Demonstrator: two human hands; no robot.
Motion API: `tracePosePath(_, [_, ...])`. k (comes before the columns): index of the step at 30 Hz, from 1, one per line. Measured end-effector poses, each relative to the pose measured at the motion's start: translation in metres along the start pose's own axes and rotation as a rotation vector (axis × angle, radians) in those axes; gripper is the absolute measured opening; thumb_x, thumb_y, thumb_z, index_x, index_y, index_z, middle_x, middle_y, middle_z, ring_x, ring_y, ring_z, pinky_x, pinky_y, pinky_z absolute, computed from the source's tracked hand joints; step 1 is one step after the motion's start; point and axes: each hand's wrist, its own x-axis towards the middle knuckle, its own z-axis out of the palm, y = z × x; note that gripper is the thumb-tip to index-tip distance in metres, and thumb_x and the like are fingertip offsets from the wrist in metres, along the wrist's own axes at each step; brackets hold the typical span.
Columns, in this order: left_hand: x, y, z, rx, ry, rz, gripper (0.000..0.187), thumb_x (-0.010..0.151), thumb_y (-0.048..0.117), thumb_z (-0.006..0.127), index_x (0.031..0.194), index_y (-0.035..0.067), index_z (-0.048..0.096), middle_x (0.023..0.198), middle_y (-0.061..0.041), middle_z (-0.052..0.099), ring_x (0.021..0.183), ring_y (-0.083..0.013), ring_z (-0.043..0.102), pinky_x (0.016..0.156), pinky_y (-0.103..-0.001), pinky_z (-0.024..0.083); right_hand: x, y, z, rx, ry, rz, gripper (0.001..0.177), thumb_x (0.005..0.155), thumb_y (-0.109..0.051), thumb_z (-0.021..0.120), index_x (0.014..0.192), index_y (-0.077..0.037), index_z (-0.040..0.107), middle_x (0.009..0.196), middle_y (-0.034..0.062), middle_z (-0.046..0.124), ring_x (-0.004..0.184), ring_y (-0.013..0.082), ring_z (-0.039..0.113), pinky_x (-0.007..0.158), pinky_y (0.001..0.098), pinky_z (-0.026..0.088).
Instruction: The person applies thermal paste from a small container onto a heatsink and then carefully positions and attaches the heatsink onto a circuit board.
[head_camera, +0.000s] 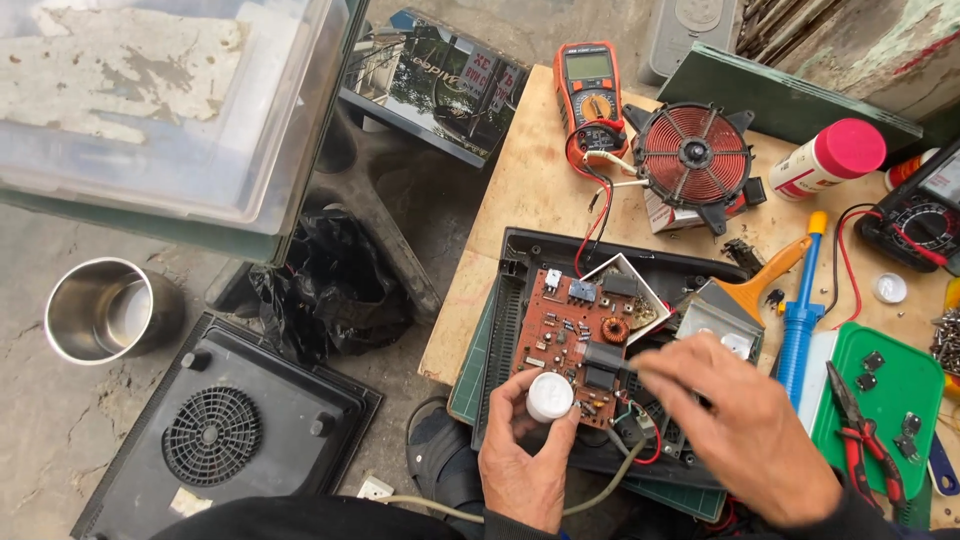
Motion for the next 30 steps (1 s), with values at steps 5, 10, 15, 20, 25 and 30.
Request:
tracePosePath(5, [-0.006,-0.002,0.001,0.032,0.019,0.239,0.043,0.089,0.031,0.090,0.130,0.032,0.076,0.124,0.009,0.083,0.094,-0.0150,0.078,0.091,-0.036,0.065,-0.032,-0.013,0.004,-0.128,-0.032,-0.071,0.025,0.099,-0.023,0.074,0.124,-0.023,0.079,0.103,-0.0055,0.074,0.082,0.0144,0.076,0.071,0.0321,0.058])
tracePosePath(10, [-0.013,-0.001,-0.001,0.082,0.043,0.452,0.036,0.096,0.031,0.084,0.130,0.027,0.074,0.130,0.004,0.079,0.102,-0.0190,0.078,0.091,-0.040,0.063,-0.037,-0.024,0.009,-0.330,-0.031,-0.062,0.021,0.102,-0.029,0.072,0.123,-0.027,0.075,0.103,-0.0049,0.069,0.072,0.0236,0.072,0.061,0.0425,0.055])
tracePosePath(15, [-0.017,0.004,-0.002,0.062,0.064,0.498,0.035,0.093,0.029,0.086,0.126,0.024,0.076,0.119,0.004,0.081,0.090,-0.0153,0.074,0.087,-0.032,0.061,-0.034,-0.036,0.013,-0.405,0.034,-0.093,0.013,0.105,-0.025,0.070,0.117,-0.022,0.074,0.096,-0.0023,0.062,0.071,0.0251,0.068,0.059,0.0441,0.051])
tracePosePath(20, [-0.017,0.000,-0.003,0.061,0.040,0.476,0.037,0.091,0.030,0.087,0.126,0.025,0.076,0.118,0.005,0.080,0.091,-0.0152,0.075,0.088,-0.032,0.062,-0.039,-0.036,0.020,-0.363,0.011,-0.077,0.015,0.105,-0.027,0.068,0.119,-0.025,0.073,0.095,-0.0024,0.062,0.067,0.0269,0.068,0.056,0.0459,0.052])
tracePosePath(25, [-0.017,-0.004,-0.003,0.102,-0.003,0.402,0.041,0.090,0.032,0.090,0.129,0.028,0.077,0.122,0.005,0.081,0.095,-0.0180,0.081,0.087,-0.036,0.064,-0.046,-0.037,0.021,-0.153,0.055,-0.099,0.016,0.106,-0.023,0.069,0.117,-0.015,0.077,0.099,0.0030,0.067,0.077,0.0233,0.073,0.071,0.0380,0.056])
tracePosePath(30, [-0.024,0.001,0.002,0.120,-0.021,0.149,0.050,0.085,0.038,0.091,0.133,0.037,0.076,0.130,0.012,0.082,0.110,-0.0161,0.081,0.095,-0.038,0.069,-0.072,-0.024,0.036,0.317,-0.028,0.441,0.030,0.104,-0.026,0.071,0.129,-0.022,0.086,0.112,0.0011,0.075,0.095,0.0216,0.074,0.080,0.0505,0.044])
